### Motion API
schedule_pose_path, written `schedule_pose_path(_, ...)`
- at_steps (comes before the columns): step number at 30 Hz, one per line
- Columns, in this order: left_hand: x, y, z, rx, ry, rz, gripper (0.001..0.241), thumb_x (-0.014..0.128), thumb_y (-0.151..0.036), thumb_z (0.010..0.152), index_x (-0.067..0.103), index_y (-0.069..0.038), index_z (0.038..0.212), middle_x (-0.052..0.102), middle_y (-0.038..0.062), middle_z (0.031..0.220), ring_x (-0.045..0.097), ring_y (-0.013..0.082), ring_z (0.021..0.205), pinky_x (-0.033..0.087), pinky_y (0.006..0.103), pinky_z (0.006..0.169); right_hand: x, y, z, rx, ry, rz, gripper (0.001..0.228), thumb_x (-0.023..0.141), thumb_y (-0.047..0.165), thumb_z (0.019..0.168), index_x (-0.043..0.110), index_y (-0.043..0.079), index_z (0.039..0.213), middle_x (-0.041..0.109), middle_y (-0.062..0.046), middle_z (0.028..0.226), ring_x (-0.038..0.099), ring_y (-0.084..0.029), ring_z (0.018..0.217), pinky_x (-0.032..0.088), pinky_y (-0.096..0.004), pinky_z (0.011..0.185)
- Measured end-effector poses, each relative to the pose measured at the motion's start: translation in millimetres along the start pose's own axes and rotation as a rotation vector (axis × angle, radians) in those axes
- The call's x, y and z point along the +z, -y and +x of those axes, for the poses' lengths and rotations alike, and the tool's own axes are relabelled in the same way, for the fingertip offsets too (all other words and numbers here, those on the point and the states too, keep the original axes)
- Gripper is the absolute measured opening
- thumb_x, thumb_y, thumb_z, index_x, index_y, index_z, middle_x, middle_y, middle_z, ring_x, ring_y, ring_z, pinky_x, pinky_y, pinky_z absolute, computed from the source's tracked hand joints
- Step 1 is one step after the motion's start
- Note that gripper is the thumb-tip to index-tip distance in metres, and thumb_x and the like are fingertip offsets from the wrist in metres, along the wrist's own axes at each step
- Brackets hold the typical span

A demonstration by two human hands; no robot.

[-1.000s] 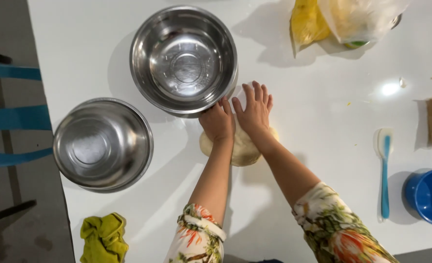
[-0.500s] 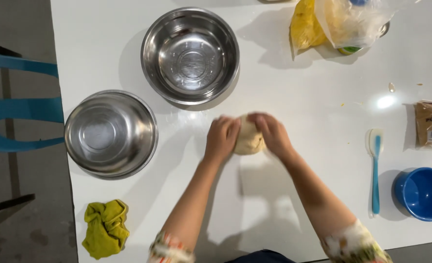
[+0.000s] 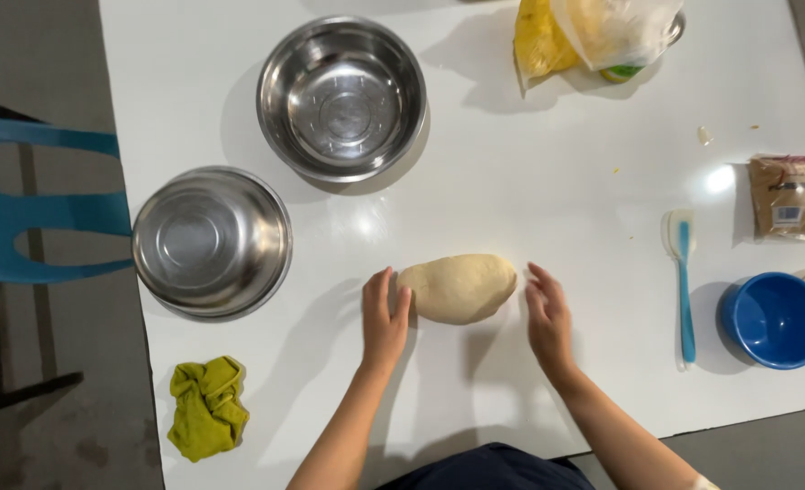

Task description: Kneading and shaping a piece of dough into a smooth ball on a tabletop.

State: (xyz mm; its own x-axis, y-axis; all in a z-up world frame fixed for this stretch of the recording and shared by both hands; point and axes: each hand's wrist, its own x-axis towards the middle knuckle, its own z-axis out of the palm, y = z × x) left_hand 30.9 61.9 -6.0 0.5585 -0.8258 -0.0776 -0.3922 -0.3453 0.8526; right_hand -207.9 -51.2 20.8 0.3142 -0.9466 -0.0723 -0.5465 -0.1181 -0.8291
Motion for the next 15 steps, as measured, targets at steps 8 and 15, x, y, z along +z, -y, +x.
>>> schedule_pose_path(8, 23.0, -53.9, 30.3, -0.767, 0.246, -0.661, 0.081, 0.036, -0.067, 0.093, 0.041, -0.012, 0.152, 0.044, 0.011, 0.154, 0.040, 0.0272, 0.145, 0.033, 0.0456, 0.116, 64.8, 17.4, 29.5, 0.719, 0.042, 0.876, 0.061, 0.040, 0.046, 0.108, 0.046, 0.003, 0.152, 0.051, -0.014, 0.153, 0.047, -0.025, 0.141, 0.038, -0.040, 0.116)
schedule_pose_path(15, -7.3, -96.6, 26.0, -0.701, 0.265, -1.093, 0.075, 0.031, -0.070, 0.096, 0.054, -0.009, 0.135, 0.063, 0.008, 0.133, 0.058, 0.0208, 0.128, 0.049, 0.0400, 0.107, 10.3, 113.7, 10.6, 0.804, 0.194, 1.094, 0.065, 0.030, 0.054, 0.103, 0.046, 0.009, 0.147, 0.054, -0.013, 0.148, 0.054, -0.029, 0.133, 0.047, -0.048, 0.107)
